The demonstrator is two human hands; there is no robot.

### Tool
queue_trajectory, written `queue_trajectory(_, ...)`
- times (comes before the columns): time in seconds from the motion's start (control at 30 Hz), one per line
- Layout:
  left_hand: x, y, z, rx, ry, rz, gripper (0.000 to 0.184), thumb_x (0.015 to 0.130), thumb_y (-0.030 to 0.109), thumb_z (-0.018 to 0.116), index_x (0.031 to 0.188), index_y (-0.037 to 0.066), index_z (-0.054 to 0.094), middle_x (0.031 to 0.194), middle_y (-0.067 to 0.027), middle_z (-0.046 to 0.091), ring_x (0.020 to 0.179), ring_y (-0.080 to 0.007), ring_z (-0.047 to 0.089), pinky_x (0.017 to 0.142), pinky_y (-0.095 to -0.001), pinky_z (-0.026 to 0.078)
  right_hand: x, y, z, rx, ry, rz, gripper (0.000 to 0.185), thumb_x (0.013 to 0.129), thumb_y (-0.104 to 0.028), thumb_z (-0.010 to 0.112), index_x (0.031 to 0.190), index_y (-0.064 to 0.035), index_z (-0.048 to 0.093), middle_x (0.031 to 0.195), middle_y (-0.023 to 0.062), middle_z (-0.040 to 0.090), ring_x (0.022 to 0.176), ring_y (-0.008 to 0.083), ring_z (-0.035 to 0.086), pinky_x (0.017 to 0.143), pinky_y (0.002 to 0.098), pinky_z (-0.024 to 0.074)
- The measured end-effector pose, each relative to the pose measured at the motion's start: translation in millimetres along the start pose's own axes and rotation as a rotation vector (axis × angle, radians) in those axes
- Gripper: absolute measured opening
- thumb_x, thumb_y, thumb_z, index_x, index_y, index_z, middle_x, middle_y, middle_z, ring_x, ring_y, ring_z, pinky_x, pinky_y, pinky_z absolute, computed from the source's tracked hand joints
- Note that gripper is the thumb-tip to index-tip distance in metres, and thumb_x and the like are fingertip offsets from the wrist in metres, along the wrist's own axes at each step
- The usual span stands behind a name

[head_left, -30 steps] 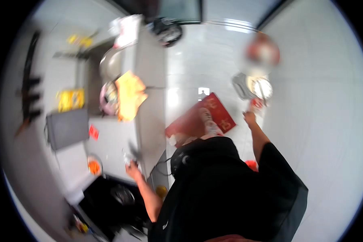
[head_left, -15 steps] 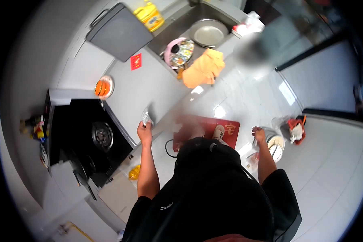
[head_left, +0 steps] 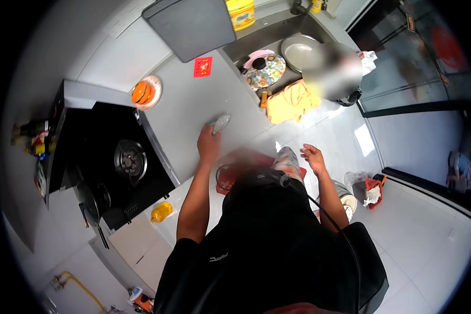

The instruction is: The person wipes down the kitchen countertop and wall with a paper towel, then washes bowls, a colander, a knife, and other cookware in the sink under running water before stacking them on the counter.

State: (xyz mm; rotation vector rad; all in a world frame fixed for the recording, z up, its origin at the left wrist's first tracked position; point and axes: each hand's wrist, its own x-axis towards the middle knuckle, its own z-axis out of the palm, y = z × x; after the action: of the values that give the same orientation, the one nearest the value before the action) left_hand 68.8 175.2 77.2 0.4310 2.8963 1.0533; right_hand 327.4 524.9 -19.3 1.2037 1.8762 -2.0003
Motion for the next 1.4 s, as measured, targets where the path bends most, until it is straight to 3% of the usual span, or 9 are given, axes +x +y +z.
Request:
queue_trajectory(0.4,34.6,6.2,45.8,0.235,-0.232,-0.074,0.053,0.086,0.013,0.067,0.136,0.006,0.053,0.147,-0.0154,0.047,0.132,-0.0338,0.049,0.108,-0.039,0.042,111.9,-149.5,-6.9,0.095,-0.171,-0.184,0.032,0.096,-0.012,0.059,0.124,0.0034,0.062,0.098,0.0022,0.065,0.091,0.0113,0.061,0.084,0.0263,0.0501)
queue_trajectory(0.6,18.4,34.8,53.0,0.219,0.0,-0.278,0.052,0.086,0.011,0.067,0.136,0.004,0.054,0.143,-0.0171,0.05,0.13,-0.0353,0.05,0.102,-0.0396,0.048,175.8,-188.6,-52.3,0.112,-0.165,-0.226,0.037,0.096,-0.013,0.058,0.128,0.0046,0.059,0.102,0.0048,0.068,0.088,0.0126,0.064,0.084,0.0266,0.0507)
queue_trajectory(0.7,10.3,42.2,61.3,0.14,0.104,-0.293,0.051,0.086,0.007,0.067,0.135,0.001,0.054,0.133,-0.0191,0.055,0.096,-0.0286,0.064,0.08,-0.0363,0.054,181.3,-187.8,-84.8,0.18,-0.058,-0.26,0.035,0.095,-0.013,0.058,0.124,0.0055,0.061,0.096,0.0053,0.068,0.083,0.0132,0.064,0.081,0.0266,0.0513)
queue_trajectory(0.8,2.8,55.8,66.5,0.129,0.138,-0.363,0.05,0.087,0.009,0.066,0.134,-0.002,0.054,0.126,-0.0186,0.058,0.081,-0.0257,0.062,0.075,-0.0371,0.051,177.2,-200.0,-122.5,0.252,0.158,-0.271,0.033,0.097,-0.02,0.06,0.118,0.0044,0.064,0.087,0.0061,0.068,0.076,0.0116,0.062,0.069,0.0268,0.052)
queue_trajectory(1.03,-9.0,45.9,76.1,0.075,0.146,-0.33,0.044,0.089,0.011,0.064,0.129,-0.005,0.058,0.117,-0.02,0.063,0.081,-0.0264,0.062,0.075,-0.0369,0.051,201.2,-234.3,-202.1,0.238,0.742,-0.424,0.05,0.093,-0.035,0.069,0.118,0.0068,0.058,0.095,0.0058,0.061,0.084,0.0157,0.06,0.074,0.0296,0.0497)
queue_trajectory(1.07,-9.7,35.3,81.1,0.054,0.16,-0.321,0.042,0.089,0.012,0.065,0.128,-0.004,0.059,0.116,-0.02,0.064,0.086,-0.0284,0.063,0.078,-0.0366,0.052,222.1,-220.5,-216.4,0.101,0.716,-0.495,0.051,0.092,-0.042,0.069,0.122,-0.0029,0.059,0.094,0.0018,0.062,0.08,0.0135,0.06,0.07,0.0295,0.0481)
queue_trajectory(1.13,-10.8,-2.0,98.6,-0.097,0.209,-0.276,0.04,0.091,0.016,0.064,0.125,-0.005,0.061,0.118,-0.0207,0.064,0.095,-0.0314,0.065,0.081,-0.037,0.054,229.9,-230.4,-199.8,-0.093,0.885,-0.49,0.063,0.086,-0.042,0.075,0.126,0.002,0.053,0.107,0.0121,0.061,0.094,0.0222,0.062,0.085,0.0356,0.0508)
queue_trajectory(1.2,-13.8,10.7,99.5,-0.098,0.21,-0.217,0.036,0.094,0.016,0.06,0.124,-0.006,0.061,0.115,-0.02,0.066,0.097,-0.0288,0.065,0.082,-0.0361,0.054,232.7,-244.1,-185.9,0.07,0.844,-0.434,0.074,0.083,-0.043,0.076,0.135,0.0038,0.05,0.127,0.0224,0.059,0.108,0.0302,0.062,0.094,0.039,0.0495)
queue_trajectory(1.4,1.0,74.1,112.1,-0.09,0.141,-0.278,0.035,0.099,0.019,0.052,0.122,-0.005,0.062,0.102,-0.0172,0.07,0.085,-0.0246,0.067,0.074,-0.0335,0.054,147.0,-254.7,-156.7,0.053,0.773,-0.371,0.075,0.085,-0.038,0.073,0.14,0.0051,0.045,0.125,0.0219,0.056,0.097,0.0284,0.063,0.089,0.0377,0.0503)
